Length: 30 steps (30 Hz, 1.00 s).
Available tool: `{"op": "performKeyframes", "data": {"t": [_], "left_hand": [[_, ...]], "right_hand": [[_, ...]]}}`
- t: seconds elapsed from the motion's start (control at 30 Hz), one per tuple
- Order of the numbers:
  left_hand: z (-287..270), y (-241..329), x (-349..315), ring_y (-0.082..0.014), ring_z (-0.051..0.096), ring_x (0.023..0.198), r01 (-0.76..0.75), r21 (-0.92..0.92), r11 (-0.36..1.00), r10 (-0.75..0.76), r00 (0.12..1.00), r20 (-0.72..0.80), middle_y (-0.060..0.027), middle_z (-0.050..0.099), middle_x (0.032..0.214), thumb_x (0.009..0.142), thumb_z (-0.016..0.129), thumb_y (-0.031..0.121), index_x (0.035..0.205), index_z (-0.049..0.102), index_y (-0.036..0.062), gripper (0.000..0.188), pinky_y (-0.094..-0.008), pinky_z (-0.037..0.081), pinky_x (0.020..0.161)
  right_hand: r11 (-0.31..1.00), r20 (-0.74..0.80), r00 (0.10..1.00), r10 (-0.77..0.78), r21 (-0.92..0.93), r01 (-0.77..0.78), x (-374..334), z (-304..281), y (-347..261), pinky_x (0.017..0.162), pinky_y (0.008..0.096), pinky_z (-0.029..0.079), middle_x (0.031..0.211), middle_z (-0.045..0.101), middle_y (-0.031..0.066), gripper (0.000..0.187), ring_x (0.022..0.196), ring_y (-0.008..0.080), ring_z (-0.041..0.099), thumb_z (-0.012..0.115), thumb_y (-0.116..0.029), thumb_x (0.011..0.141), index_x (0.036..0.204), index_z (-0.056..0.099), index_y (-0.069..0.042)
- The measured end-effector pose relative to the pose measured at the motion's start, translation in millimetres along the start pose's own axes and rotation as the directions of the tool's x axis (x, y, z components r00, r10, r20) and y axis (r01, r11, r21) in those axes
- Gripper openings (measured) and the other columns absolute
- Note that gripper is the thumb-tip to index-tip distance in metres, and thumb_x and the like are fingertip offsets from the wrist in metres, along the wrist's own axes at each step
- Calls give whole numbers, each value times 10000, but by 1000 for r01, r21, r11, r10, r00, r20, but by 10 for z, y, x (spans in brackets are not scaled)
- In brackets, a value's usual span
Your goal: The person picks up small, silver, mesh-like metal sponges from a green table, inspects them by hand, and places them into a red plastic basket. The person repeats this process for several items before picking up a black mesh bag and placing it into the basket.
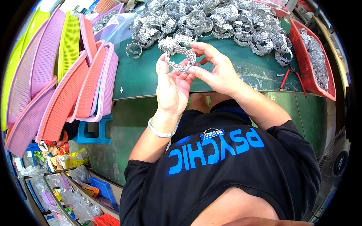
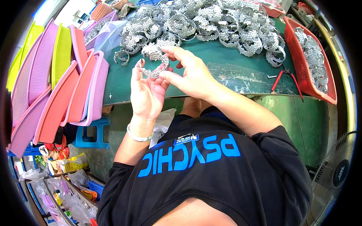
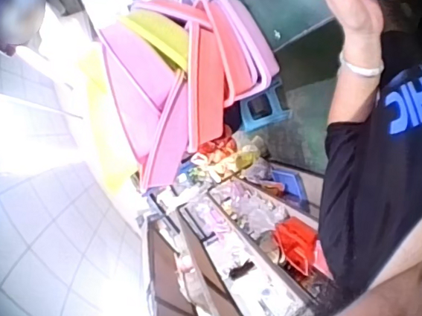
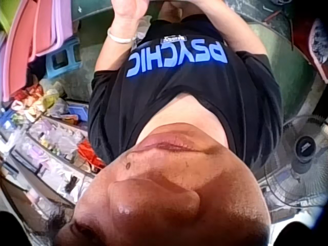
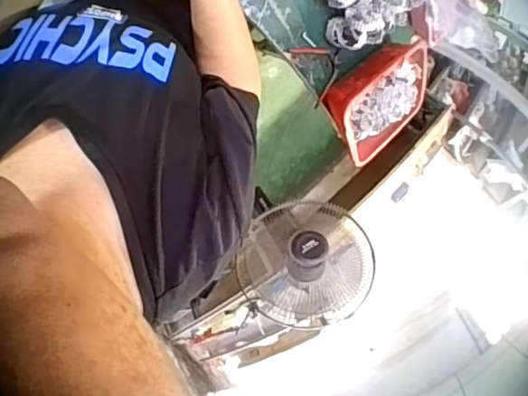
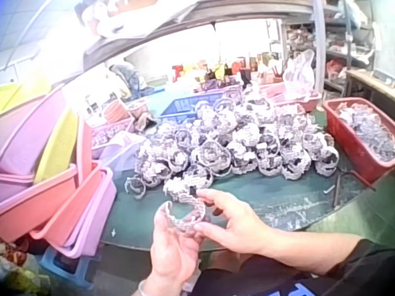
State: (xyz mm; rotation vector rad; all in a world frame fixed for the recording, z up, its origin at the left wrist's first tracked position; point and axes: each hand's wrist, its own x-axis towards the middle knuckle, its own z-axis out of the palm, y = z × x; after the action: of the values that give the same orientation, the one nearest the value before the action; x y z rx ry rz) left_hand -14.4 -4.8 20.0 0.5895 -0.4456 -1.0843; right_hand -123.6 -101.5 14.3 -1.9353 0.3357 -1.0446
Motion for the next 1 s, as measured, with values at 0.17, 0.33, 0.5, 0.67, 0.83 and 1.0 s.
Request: {"op": "performKeyframes", "data": {"t": [0.17, 0.33, 0.5, 0.67, 0.83, 1.0], "left_hand": [[40, -40, -9, -271, 514, 1055, -57, 58, 997, 57, 998, -10, -199, 458, 1195, 960, 350, 308, 1244, 264, 140, 340, -408, 446, 868], [23, -108, -27, -361, 502, 1080, -43, 142, 989, 31, 996, 88, -234, 423, 1237, 950, 395, 264, 1304, 214, 164, 409, -439, 436, 888], [132, -99, -90, -325, 535, 1023, -10, 307, 952, -31, 991, 128, -200, 413, 1250, 951, 380, 299, 1368, 147, 182, 492, -414, 445, 879], [60, -119, -43, -269, 542, 995, -29, 473, 881, -72, 978, 194, -182, 445, 1219, 941, 394, 211, 1325, 266, 74, 428, -350, 450, 852], [29, -107, -72, -231, 549, 960, -2, 524, 852, -106, 979, 176, -167, 465, 1193, 931, 410, 157, 1264, 355, 22, 364, -333, 460, 827], [-34, -94, -80, -226, 556, 949, 13, 527, 850, -125, 976, 177, -158, 491, 1166, 925, 421, 132, 1222, 410, 5, 322, -330, 466, 820]], "right_hand": [[999, 8, 1000, -10, 36, 9, -10, -27, 1, 775, 303, 459, 1126, 558, 130, 561, 1019, 223, 558, 694, -186, 725, 1222, 476, -45], [989, -10, 997, -82, -126, 80, -47, -104, 29, 769, 298, 462, 1148, 525, 112, 609, 991, 184, 530, 712, -129, 708, 1249, 450, -36], [963, -139, 980, -140, -251, 102, -103, -676, -135, 825, 304, 441, 1124, 535, 117, 636, 995, 193, 532, 730, -159, 692, 1248, 448, -34], [746, -387, 909, -152, -648, -151, -181, -1805, -348, 871, 301, 427, 1117, 544, 123, 634, 995, 181, 531, 710, -163, 699, 1256, 442, -23], [330, -592, 791, -155, -786, -523, -100, -3180, -376, 904, 388, 419, 1103, 571, 202, 620, 1046, 334, 537, 636, -346, 703, 1214, 465, -41], [5, -692, 713, -112, -718, -696, -79, -4363, 77, 900, 416, 434, 1156, 549, 200, 652, 1052, 337, 546, 636, -412, 720, 1249, 445, -84]]}}
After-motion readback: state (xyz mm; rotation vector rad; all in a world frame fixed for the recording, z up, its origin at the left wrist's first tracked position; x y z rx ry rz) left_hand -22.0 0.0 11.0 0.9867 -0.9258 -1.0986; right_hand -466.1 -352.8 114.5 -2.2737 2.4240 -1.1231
